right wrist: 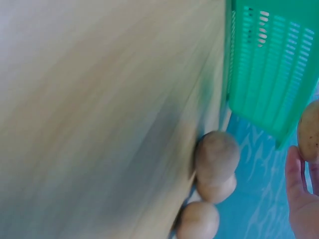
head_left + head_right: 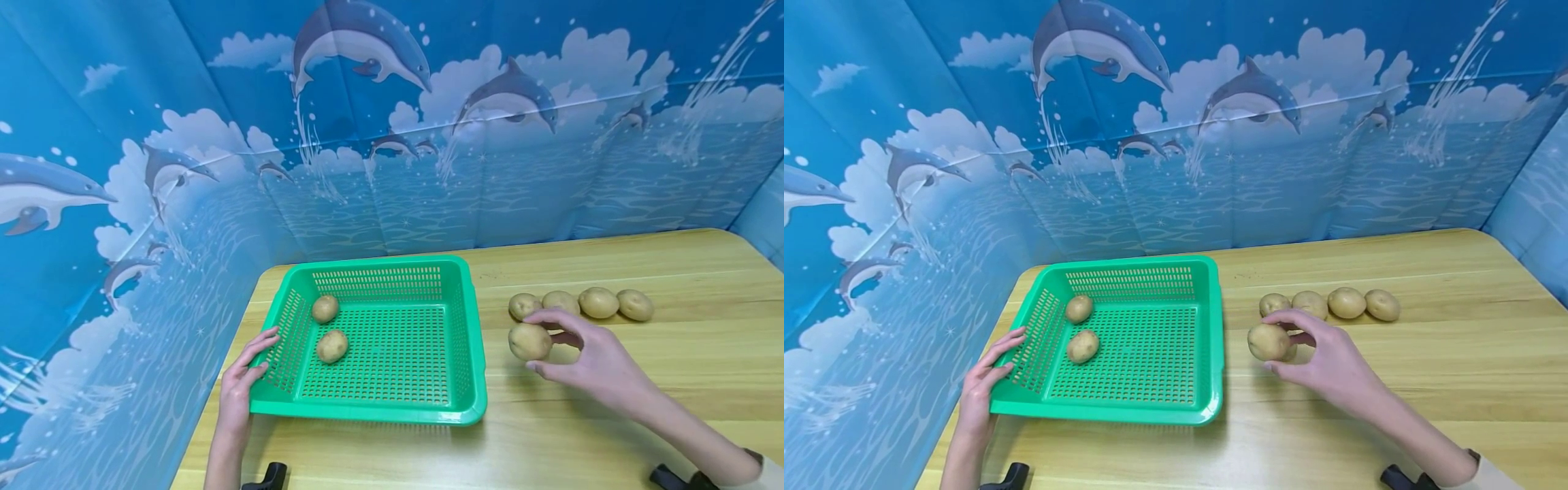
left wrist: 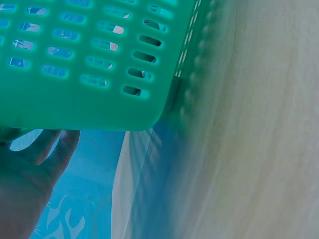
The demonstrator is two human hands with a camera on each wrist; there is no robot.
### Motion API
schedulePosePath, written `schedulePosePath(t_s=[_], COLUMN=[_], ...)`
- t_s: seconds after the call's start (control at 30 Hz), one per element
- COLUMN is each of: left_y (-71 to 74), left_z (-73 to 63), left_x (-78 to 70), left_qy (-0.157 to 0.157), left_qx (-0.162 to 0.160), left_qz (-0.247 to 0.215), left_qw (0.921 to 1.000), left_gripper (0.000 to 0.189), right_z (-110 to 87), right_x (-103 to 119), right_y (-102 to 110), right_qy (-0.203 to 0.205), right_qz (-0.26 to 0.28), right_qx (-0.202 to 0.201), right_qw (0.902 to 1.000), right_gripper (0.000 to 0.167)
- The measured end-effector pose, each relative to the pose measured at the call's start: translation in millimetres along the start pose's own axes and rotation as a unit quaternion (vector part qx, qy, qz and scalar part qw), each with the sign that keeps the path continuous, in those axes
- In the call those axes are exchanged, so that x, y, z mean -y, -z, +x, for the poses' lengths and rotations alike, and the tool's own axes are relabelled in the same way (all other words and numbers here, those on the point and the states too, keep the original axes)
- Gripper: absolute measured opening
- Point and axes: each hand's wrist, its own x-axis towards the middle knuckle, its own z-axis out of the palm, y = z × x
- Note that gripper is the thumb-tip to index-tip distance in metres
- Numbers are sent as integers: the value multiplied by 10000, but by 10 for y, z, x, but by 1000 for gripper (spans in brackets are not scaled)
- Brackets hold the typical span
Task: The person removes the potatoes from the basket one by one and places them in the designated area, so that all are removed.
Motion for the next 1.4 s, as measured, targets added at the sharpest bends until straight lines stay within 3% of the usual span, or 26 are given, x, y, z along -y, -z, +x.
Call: schedulePosePath(t_s=[0.27, 0.67, 1.03, 1.4], left_y=[2, 3, 0, 5], left_z=[-4, -18, -11, -10], left_x=[1, -8, -1, -2], left_qy=[16, 71, 32, 41], left_qx=[3, -1, -12, -6], left_qz=[-49, -10, 22, 42], left_qw=[10000, 10000, 10000, 10000], left_gripper=[37, 38, 37, 38], right_z=[-109, -208, -179, -102], right_x=[-172, -446, -568, -646], right_y=[127, 297, 417, 427], right_qy=[-258, -561, -1144, -1167], right_qz=[-581, -844, -1326, -1649], right_qx=[-201, 15, 438, 490], right_qw=[9978, 9948, 9836, 9782], right_gripper=[58, 57, 62, 60])
